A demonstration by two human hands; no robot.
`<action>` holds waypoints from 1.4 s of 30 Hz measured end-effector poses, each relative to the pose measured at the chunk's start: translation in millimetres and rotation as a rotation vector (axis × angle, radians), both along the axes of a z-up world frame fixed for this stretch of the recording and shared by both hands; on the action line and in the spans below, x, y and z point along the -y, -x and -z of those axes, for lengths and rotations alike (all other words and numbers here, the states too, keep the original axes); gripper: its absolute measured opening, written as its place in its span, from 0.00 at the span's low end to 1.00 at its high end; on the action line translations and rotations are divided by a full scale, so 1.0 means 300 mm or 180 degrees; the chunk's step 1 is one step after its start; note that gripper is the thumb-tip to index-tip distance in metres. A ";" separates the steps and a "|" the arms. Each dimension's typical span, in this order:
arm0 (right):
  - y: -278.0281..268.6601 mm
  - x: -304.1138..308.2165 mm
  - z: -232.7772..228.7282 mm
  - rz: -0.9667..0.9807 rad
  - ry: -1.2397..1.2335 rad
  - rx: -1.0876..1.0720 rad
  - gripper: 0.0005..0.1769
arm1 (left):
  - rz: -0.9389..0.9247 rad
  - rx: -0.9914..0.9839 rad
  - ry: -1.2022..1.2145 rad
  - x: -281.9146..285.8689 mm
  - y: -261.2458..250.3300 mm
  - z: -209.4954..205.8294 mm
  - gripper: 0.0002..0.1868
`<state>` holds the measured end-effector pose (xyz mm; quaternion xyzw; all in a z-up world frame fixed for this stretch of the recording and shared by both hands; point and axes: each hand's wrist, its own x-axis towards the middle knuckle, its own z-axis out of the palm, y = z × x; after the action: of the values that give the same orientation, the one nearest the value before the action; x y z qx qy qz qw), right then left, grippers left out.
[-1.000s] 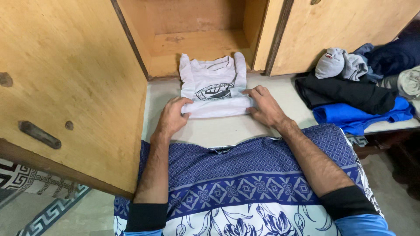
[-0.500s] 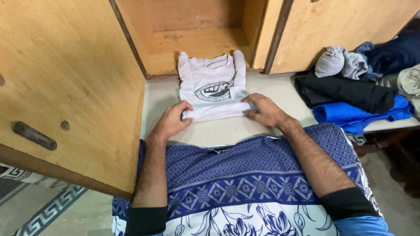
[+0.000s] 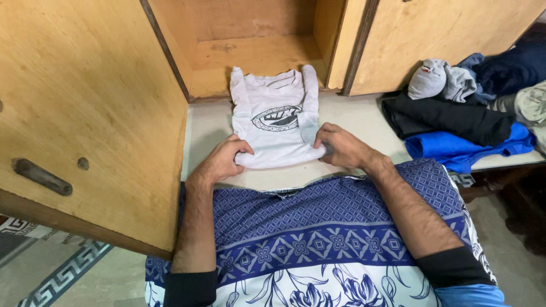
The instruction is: The person smooths a t-shirt on a surface, folds the bottom edge up, then folds the sides inward and rolls the garment into a bundle.
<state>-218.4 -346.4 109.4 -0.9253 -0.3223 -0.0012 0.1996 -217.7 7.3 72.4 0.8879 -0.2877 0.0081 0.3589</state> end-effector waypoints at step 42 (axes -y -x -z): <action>0.044 0.009 -0.065 -0.0041 0.0270 -0.1046 0.20 | 0.0559 -0.1132 -0.0174 -0.029 0.062 -0.062 0.23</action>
<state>-231.6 -349.1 128.8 -0.9186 -0.2910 0.1649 0.2104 -236.2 16.1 91.1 0.8562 -0.2962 -0.1881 0.3792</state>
